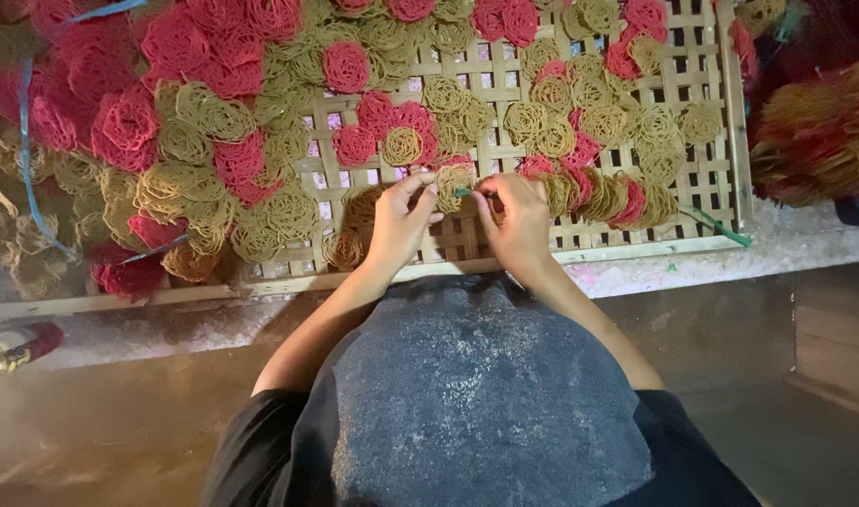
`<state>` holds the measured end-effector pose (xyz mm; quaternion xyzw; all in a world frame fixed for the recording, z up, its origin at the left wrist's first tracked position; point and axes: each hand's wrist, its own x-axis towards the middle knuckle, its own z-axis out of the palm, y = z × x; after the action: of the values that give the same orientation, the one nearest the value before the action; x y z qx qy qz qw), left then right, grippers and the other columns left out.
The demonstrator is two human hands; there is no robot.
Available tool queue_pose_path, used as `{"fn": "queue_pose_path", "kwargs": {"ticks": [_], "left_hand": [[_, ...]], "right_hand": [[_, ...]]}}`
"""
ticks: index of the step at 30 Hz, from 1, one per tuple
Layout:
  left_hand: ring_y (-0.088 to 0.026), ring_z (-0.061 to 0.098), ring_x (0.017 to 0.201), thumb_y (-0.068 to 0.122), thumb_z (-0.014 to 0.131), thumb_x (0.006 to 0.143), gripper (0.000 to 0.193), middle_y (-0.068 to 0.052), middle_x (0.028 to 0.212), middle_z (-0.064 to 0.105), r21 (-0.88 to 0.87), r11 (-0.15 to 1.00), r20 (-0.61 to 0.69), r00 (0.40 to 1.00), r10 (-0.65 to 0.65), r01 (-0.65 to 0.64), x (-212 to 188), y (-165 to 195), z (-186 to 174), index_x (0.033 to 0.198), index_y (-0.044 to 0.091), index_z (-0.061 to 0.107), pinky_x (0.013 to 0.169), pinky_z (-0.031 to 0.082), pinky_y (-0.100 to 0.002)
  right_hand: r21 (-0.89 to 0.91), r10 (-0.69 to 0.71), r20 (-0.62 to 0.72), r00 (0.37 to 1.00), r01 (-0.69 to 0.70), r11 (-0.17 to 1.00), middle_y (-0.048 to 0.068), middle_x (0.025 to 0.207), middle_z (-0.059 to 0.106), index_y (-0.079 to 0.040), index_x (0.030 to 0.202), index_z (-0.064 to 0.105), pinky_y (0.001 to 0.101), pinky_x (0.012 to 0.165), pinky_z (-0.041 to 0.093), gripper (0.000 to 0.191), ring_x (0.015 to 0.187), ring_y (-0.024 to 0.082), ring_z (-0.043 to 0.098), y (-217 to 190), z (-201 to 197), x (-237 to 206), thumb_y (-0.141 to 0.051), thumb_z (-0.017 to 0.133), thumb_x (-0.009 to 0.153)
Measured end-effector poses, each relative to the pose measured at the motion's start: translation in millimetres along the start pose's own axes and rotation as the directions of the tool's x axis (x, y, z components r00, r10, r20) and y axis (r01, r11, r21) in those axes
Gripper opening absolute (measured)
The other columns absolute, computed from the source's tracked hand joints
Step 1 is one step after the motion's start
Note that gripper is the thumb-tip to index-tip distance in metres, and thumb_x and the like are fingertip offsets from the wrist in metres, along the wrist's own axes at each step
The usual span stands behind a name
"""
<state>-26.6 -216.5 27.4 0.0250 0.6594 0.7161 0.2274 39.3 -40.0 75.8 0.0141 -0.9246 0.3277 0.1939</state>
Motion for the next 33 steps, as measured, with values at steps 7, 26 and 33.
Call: {"fn": "queue_pose_path", "kwargs": {"ticks": [7,26,33], "left_hand": [[-0.005,0.063,0.083,0.015,0.058,0.103,0.027,0.002,0.093,0.061,-0.044,0.998,0.039,0.998,-0.051,0.052,2,-2,0,0.124,-0.001,0.065,0.077,0.066,-0.029],[-0.008,0.066,0.088,0.0,0.074,0.094,0.019,-0.005,0.1,0.074,-0.046,0.995,0.22,0.971,0.092,-0.083,29,-29,12,0.112,0.002,0.072,0.079,0.054,-0.024],[-0.021,0.065,0.075,0.01,0.073,0.083,0.016,-0.005,0.086,0.059,0.622,0.638,0.179,0.876,0.448,-0.453,9,47,19,0.094,0.019,0.081,0.064,0.054,-0.035]], "right_hand": [[-0.07,-0.142,-0.014,0.99,0.141,0.988,0.011,0.099,0.069,-0.004,0.104,0.067,0.0431,0.086,0.043,0.016,0.094,0.03,0.064,10,3,-4,-0.01,0.076,0.093],[0.057,-0.059,0.015,0.998,0.059,0.997,0.013,0.098,0.069,-0.002,0.102,0.072,0.0409,0.082,0.048,0.011,0.09,0.029,0.066,9,0,-7,-0.004,0.076,0.091],[0.151,0.078,-0.186,0.98,-0.05,0.987,0.016,0.119,0.064,-0.002,0.119,0.067,0.0402,0.098,0.05,0.018,0.11,0.032,0.063,4,-24,3,-0.002,0.062,0.102]]}}
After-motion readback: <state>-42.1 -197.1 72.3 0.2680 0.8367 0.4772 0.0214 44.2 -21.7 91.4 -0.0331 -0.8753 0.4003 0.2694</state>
